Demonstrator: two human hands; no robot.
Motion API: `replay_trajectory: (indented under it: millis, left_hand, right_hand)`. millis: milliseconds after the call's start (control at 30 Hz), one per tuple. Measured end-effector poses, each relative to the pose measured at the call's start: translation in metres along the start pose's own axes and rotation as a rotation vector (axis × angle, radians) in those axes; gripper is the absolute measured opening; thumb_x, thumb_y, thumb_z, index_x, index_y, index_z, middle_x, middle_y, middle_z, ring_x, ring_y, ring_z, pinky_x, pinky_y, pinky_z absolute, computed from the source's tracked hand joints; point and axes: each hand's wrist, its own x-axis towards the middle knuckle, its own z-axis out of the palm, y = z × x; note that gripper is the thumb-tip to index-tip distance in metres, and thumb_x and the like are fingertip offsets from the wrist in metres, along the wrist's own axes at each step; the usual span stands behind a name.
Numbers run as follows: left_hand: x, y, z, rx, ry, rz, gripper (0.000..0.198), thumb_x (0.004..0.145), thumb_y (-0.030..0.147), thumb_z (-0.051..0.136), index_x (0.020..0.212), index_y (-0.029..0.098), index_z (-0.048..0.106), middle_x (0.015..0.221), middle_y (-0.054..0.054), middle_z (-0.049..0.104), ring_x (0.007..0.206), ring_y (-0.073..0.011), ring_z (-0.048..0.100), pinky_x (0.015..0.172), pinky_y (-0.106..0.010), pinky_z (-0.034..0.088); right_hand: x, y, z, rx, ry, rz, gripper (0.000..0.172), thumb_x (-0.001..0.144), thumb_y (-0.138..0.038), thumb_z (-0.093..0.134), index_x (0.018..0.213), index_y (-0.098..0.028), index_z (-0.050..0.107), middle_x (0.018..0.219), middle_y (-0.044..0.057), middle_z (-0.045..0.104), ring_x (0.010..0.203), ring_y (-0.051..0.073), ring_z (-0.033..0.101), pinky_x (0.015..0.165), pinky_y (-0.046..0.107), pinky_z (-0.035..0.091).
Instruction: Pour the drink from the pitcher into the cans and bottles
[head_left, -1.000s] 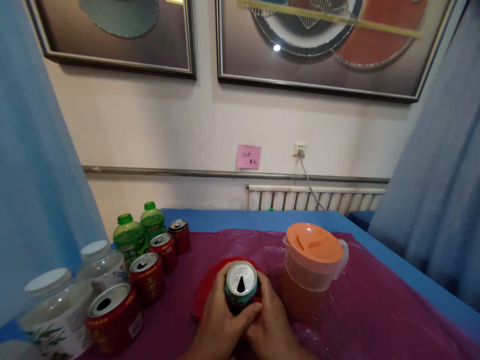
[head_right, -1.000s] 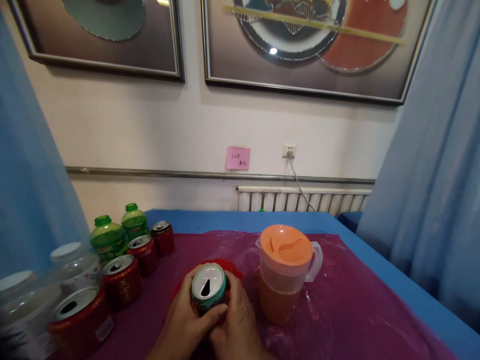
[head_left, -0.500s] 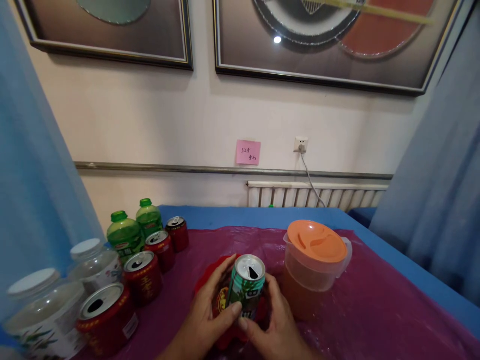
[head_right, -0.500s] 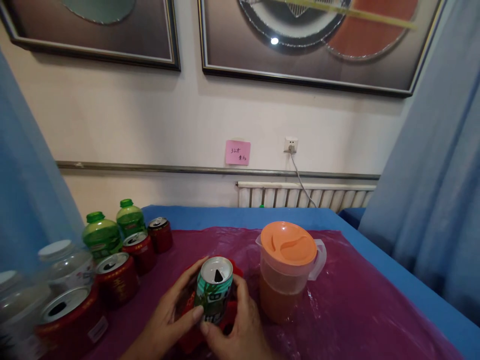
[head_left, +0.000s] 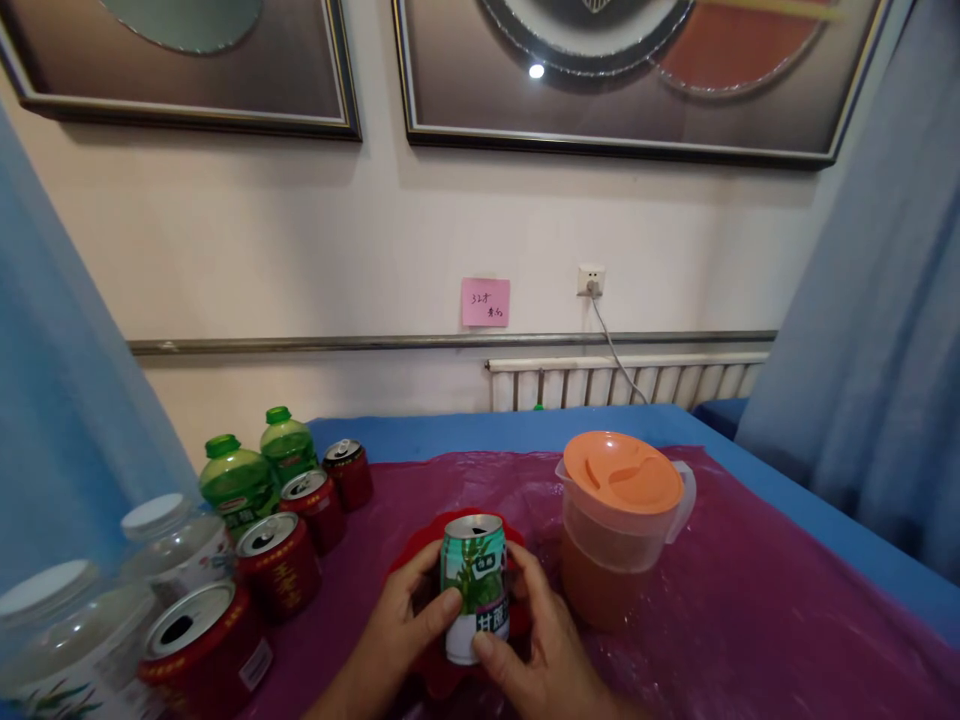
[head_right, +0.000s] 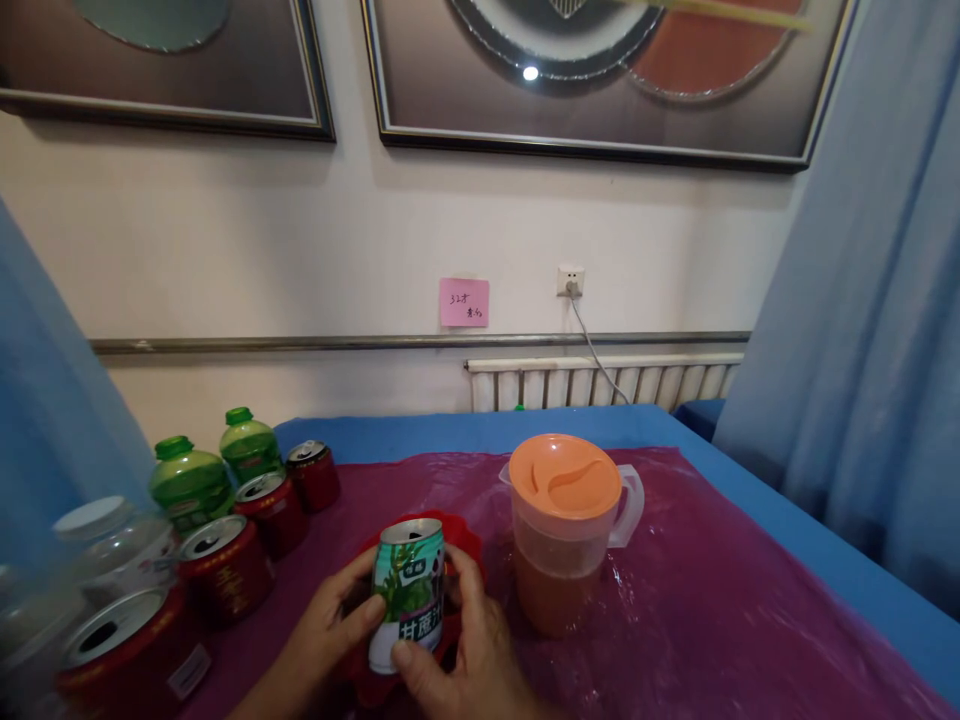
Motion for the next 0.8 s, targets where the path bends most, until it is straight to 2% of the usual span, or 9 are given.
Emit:
replay_trajectory:
  millis: [100,267,367,500,800]
  left_hand:
    - [-0.001,0.001,0.001,-0.014,-0.002,-0.013,0.065,0.079,0.056,0.074,0.133,0.021,0.064,0.124,-0.013,0.073,0.109,-0.035,0.068,0.091,-0.038,0.055]
    - [-0.001,0.002,0.002,-0.05,0.026,-0.028,0.066,0.077,0.054,0.077,0.133,0.022,0.064,0.126,-0.012,0.072,0.112,-0.035,0.067,0.092,-0.038,0.055]
    - [0.0,0.003,0.002,-0.075,0.082,-0.024,0.066,0.073,0.053,0.081,0.129,0.021,0.066,0.125,-0.012,0.072,0.114,-0.0353,0.066,0.096,-0.038,0.054]
    - [-0.001,0.008,0.006,-0.196,0.185,-0.071,0.063,0.068,0.05,0.086,0.121,0.02,0.069,0.121,-0.011,0.074,0.113,-0.035,0.068,0.094,-0.037,0.055]
    - [-0.001,0.026,0.017,-0.41,0.333,-0.18,0.058,0.064,0.042,0.09,0.112,0.016,0.07,0.115,-0.012,0.077,0.106,-0.0344,0.072,0.094,-0.041,0.056]
  right_hand:
    - [0.004,-0.007,-0.002,0.049,-0.016,-0.003,0.064,0.091,-0.046,0.066,0.146,-0.03,0.038,0.129,0.007,0.067,0.108,0.024,0.068,0.087,0.033,0.058]
    - [0.004,-0.009,-0.006,0.051,-0.044,0.007,0.064,0.092,-0.039,0.067,0.149,-0.029,0.038,0.133,0.006,0.065,0.117,0.024,0.065,0.099,0.035,0.052]
    - [0.002,-0.008,-0.005,-0.011,0.0,0.028,0.055,0.094,-0.034,0.065,0.144,-0.029,0.044,0.134,0.006,0.063,0.118,0.023,0.063,0.102,0.035,0.05]
    - [0.0,-0.008,-0.003,-0.05,0.081,0.05,0.041,0.097,-0.028,0.06,0.137,-0.027,0.049,0.128,0.006,0.065,0.112,0.02,0.065,0.097,0.032,0.052]
    - [0.003,-0.019,-0.014,-0.084,0.114,-0.051,0.032,0.103,-0.027,0.05,0.135,-0.024,0.051,0.117,0.006,0.069,0.104,0.017,0.067,0.093,0.029,0.052]
